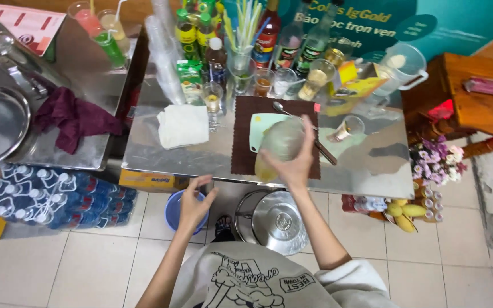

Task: The person retrieves ice from a cooler, adds it to a shaker containing a yellow liquid, and shakes the mixture. They then pour the drink into a plastic cup, add a lime garnish, insert a straw, and place the finished drink on a display stand.

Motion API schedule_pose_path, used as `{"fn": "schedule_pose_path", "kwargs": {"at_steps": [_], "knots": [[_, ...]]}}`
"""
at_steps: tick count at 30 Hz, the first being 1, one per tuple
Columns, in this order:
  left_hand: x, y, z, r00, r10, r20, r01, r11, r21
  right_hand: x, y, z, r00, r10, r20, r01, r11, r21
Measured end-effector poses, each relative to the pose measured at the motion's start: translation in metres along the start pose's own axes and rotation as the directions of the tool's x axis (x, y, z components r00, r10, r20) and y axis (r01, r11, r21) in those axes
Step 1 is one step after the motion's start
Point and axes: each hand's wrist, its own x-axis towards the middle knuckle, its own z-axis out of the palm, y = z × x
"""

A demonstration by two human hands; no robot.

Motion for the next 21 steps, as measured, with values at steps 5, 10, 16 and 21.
{"fn": "schedule_pose_path", "kwargs": {"at_steps": [5,10,16,21], "knots": [[0.002,-0.032,-0.011,0.995,-0.076,-0.066,0.077,0.997,0.015,0.009,0.021,0.062,0.981,0.083,0.173,-0.097,0.993,0.072],[0.002,-0.022,-0.029,0.988,-0.130,-0.083,0.128,0.991,-0.032,0.025,0.034,0.127,0.951,0.069,0.303,-0.094,0.993,0.069],[0.000,-0.010,-0.049,0.971,-0.206,-0.120,0.196,0.976,-0.094,0.031,0.064,0.164,0.918,0.024,0.397,-0.023,1.000,-0.006],[0.028,-0.029,-0.039,0.972,-0.195,-0.131,0.182,0.978,-0.106,0.034,0.090,0.168,0.908,0.024,0.418,-0.010,0.999,-0.035]]}}
